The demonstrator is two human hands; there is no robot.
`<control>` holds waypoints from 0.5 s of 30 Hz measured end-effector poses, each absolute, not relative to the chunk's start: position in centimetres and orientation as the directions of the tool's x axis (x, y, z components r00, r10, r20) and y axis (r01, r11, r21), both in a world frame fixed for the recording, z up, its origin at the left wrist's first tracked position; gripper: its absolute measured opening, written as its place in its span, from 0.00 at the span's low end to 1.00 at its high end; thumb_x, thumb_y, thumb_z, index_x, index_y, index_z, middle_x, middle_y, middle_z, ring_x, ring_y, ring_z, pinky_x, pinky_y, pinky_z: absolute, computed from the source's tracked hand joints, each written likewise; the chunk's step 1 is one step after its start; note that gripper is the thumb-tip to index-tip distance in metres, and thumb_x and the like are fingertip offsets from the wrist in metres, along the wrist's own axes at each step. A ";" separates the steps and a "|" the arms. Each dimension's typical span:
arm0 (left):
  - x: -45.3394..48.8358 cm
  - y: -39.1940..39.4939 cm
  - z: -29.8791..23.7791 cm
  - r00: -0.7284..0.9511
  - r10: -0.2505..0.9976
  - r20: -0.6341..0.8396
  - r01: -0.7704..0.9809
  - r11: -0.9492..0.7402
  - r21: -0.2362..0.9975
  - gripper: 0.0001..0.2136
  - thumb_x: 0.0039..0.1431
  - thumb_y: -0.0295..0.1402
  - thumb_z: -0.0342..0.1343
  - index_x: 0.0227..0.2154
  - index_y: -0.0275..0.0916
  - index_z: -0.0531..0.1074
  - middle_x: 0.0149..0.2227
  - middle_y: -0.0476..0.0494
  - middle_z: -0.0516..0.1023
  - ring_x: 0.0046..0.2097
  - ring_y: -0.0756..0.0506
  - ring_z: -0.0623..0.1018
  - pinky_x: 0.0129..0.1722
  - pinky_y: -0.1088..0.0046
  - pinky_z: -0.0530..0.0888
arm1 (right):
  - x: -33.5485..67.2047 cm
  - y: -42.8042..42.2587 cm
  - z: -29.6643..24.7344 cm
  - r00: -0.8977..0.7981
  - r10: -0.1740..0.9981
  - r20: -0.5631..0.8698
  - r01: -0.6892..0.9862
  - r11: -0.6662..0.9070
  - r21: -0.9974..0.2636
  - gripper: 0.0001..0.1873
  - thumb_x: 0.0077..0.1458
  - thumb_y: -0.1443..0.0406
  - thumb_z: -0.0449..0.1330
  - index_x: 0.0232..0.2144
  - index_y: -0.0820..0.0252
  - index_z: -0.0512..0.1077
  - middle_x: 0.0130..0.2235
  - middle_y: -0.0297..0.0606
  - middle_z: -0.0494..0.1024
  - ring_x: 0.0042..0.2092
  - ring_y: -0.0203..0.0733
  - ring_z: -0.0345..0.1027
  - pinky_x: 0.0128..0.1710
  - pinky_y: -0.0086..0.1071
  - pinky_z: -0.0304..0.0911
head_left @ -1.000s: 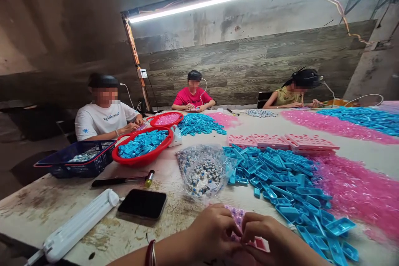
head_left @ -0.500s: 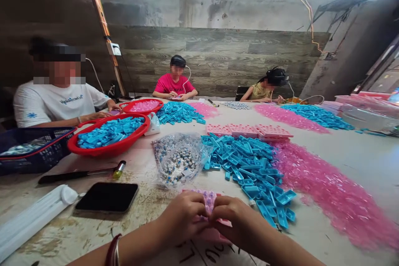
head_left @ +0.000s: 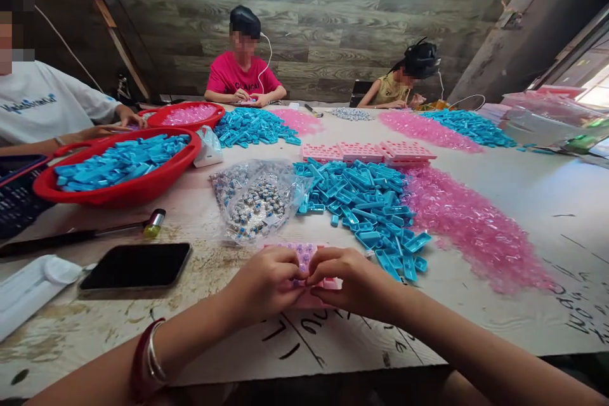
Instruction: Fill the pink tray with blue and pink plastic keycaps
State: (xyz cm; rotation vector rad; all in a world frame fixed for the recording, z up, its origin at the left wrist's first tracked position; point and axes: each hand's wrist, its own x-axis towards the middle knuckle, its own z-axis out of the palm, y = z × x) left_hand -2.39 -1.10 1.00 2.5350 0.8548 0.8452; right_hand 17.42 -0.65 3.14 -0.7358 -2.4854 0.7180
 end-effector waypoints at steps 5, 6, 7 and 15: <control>-2.3 -1.2 1.2 0.619 0.674 0.403 0.446 -0.724 0.526 0.03 0.54 0.29 0.56 0.29 0.37 0.74 0.30 0.46 0.75 0.33 0.48 0.73 0.33 0.74 0.68 | 17.4 -0.6 3.0 -0.755 0.588 0.291 0.361 0.743 -0.563 0.03 0.50 0.70 0.61 0.28 0.63 0.76 0.32 0.40 0.77 0.33 0.36 0.70 0.32 0.28 0.65; -2.3 -1.2 1.1 0.614 0.679 0.403 0.447 -0.720 0.531 0.03 0.54 0.29 0.56 0.29 0.37 0.74 0.29 0.46 0.74 0.33 0.48 0.73 0.33 0.73 0.68 | 17.3 -0.6 3.0 -0.752 0.588 0.299 0.362 0.747 -0.558 0.03 0.50 0.70 0.61 0.27 0.63 0.76 0.31 0.39 0.77 0.32 0.36 0.70 0.32 0.28 0.64; -2.3 -1.2 1.0 0.607 0.685 0.403 0.451 -0.715 0.534 0.03 0.55 0.29 0.56 0.29 0.37 0.74 0.29 0.46 0.74 0.33 0.48 0.73 0.33 0.73 0.68 | 17.3 -0.6 3.0 -0.749 0.589 0.303 0.365 0.749 -0.553 0.03 0.50 0.71 0.61 0.27 0.63 0.76 0.31 0.39 0.77 0.32 0.35 0.70 0.31 0.28 0.64; -2.2 -1.3 0.8 0.628 0.674 0.389 0.438 -0.720 0.539 0.04 0.54 0.29 0.57 0.25 0.36 0.73 0.30 0.47 0.75 0.34 0.49 0.73 0.35 0.74 0.68 | 16.6 -0.9 3.2 -0.748 0.597 0.290 0.381 0.744 -0.549 0.07 0.51 0.74 0.59 0.24 0.63 0.75 0.29 0.38 0.76 0.29 0.34 0.69 0.28 0.26 0.61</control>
